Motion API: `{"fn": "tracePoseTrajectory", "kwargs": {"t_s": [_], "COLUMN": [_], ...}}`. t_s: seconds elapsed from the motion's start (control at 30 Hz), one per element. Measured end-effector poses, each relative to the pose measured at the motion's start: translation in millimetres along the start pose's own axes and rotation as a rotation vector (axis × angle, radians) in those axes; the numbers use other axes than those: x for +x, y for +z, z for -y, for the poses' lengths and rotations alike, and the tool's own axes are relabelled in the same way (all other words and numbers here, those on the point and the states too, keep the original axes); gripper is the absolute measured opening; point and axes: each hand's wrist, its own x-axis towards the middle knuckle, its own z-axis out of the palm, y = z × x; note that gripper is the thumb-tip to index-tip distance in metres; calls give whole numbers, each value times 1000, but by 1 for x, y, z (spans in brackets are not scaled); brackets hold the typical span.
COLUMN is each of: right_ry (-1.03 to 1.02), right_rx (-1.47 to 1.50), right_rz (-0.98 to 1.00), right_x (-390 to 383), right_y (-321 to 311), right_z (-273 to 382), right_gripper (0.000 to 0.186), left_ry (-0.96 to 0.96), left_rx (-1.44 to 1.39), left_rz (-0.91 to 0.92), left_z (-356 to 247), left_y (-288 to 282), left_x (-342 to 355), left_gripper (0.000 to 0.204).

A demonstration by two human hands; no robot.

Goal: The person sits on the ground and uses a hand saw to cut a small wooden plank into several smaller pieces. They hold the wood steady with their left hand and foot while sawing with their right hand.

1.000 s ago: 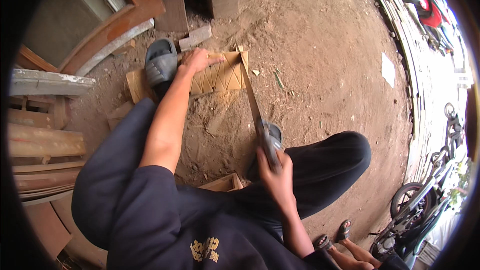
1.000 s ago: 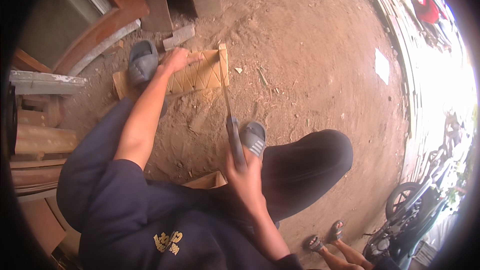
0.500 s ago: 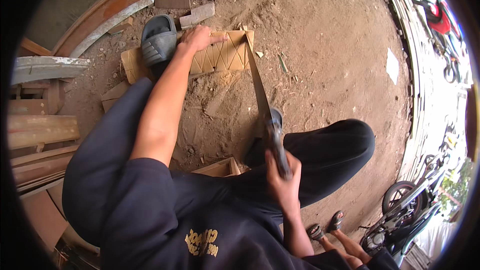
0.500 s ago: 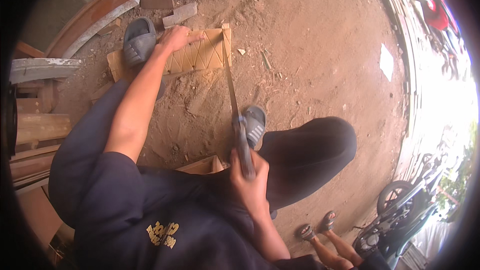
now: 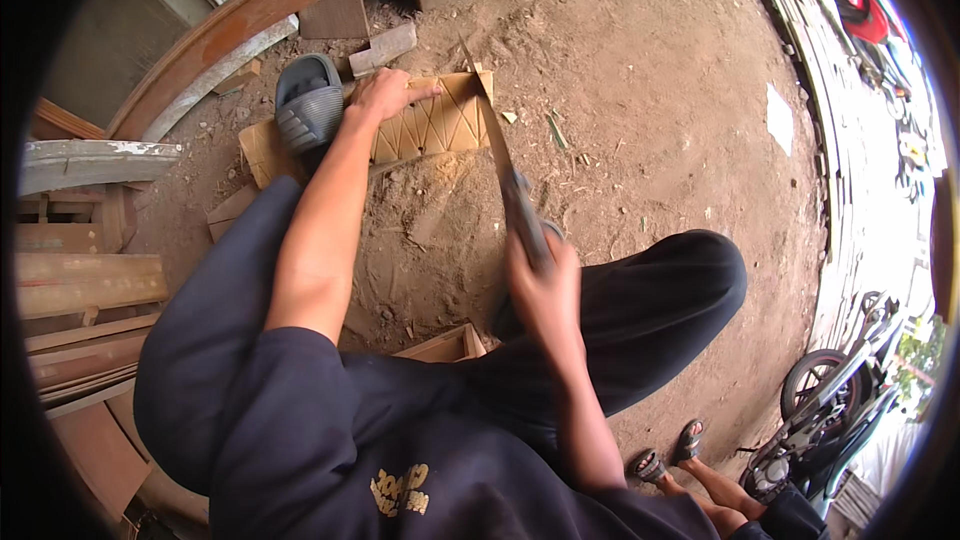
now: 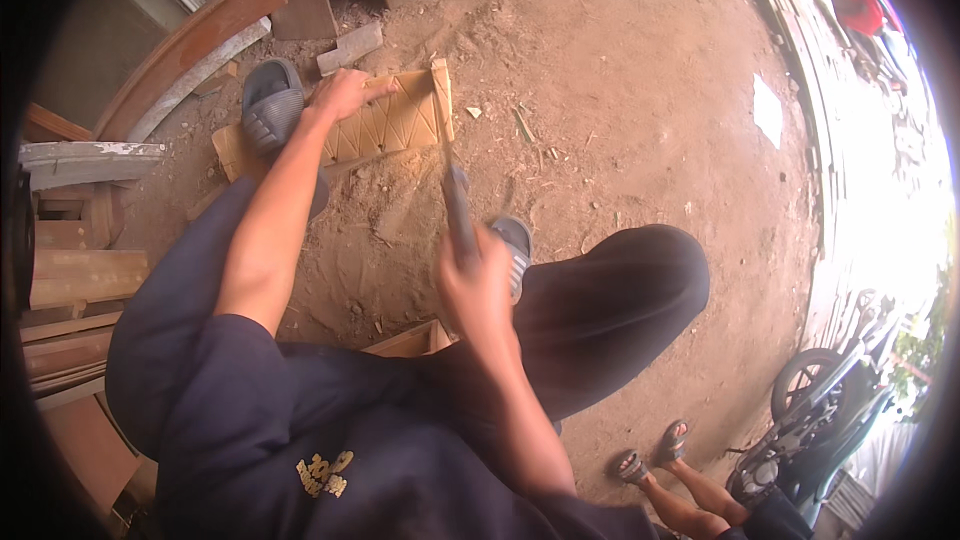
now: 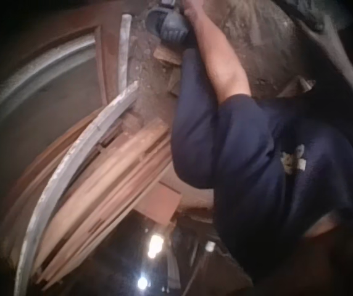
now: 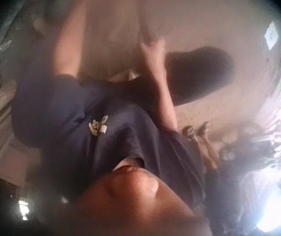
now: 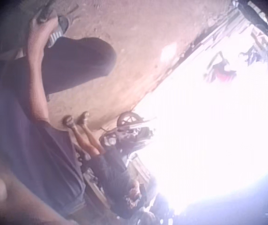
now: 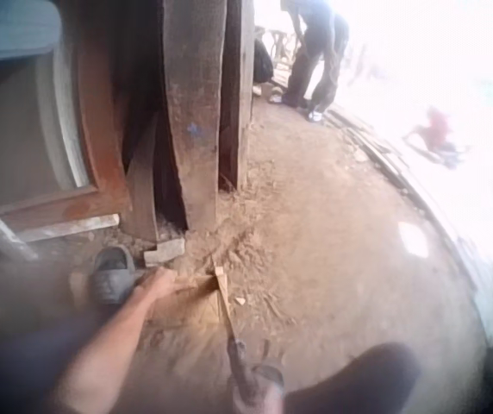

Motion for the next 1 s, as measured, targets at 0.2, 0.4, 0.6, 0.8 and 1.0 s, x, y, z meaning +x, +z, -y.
{"fn": "tracePoseTrajectory", "kwargs": {"t_s": [0.2,0.4,0.6,0.8,1.0], "right_ry": [78,128,127,132,76], "right_rx": [4,-58,-61,-78,-56], "right_rz": [9,3,44,-5,10], "right_x": [-3,-13,-7,-2,-5], "right_y": [-2,-10,-13,-15,-9], "right_z": [1,16,14,12,8], "right_gripper": [23,26,29,22,25], "left_ry": [46,-10,-31,2,9], "left_rx": [-64,-45,-23,-35,-4], "left_rz": [2,-12,21,0,-74], "left_z": [19,-1,5,1,2], "left_y": [0,0,-7,-1,-2], "left_x": [-1,-1,-4,-3,-9], "left_gripper": [93,95,92,90,89]}}
